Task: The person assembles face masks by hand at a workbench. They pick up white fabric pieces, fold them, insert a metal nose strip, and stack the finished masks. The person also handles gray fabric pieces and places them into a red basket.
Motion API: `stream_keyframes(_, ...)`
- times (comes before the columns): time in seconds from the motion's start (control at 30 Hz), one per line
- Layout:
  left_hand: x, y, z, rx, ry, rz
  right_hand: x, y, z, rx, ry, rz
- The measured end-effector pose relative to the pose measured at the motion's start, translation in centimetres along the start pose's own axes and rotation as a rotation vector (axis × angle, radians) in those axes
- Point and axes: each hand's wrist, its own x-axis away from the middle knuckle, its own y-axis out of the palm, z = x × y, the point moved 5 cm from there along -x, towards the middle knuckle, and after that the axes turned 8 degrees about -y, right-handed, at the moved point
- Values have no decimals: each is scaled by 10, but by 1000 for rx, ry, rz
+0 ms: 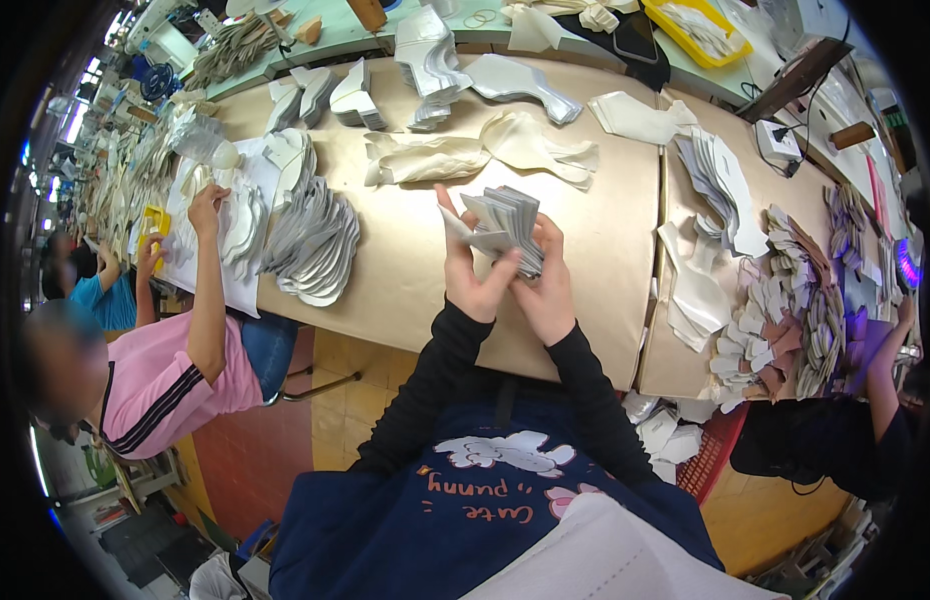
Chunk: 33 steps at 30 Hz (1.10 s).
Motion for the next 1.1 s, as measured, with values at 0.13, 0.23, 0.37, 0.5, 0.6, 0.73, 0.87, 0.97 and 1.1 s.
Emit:
stream_keyframes(0.13, 3, 7, -15, -95, -125, 37, 0, 6, -1, -19, -83, -36)
stream_keyframes(0.23, 2, 7, -23, 67, -167, -61, -1, 4, -1, 72, -126, -39)
stream_keyframes(0.37, 1, 3, -20, -59, -46, -198, -1, -4, 4, 61, -42, 8)
stream_keyframes(0.5, -4, -3, -20, -151, -48, -118, -4, -6, 1, 83, -65, 23)
stream_keyframes(0.6, -8, -7, -25, 132, -193, 12, -7, -13, 6, -87, 55, 88)
stream_keyframes(0.73, -10, 1, -13, -44, -71, 5, -11, -19, 6, -53, 45, 77)
stream_keyframes(0.87, -14, 15, -2, -550, 89, 3, -11, -18, 12, -129, 46, 93)
stream_keyframes(0.97, -16, 19, -1, -625, 131, 41, -10, -17, 18, -82, 60, 73)
stream_keyframes(1.1, -14, 15, -7, -524, 119, 113, -7, -21, 24, -86, 77, 99)
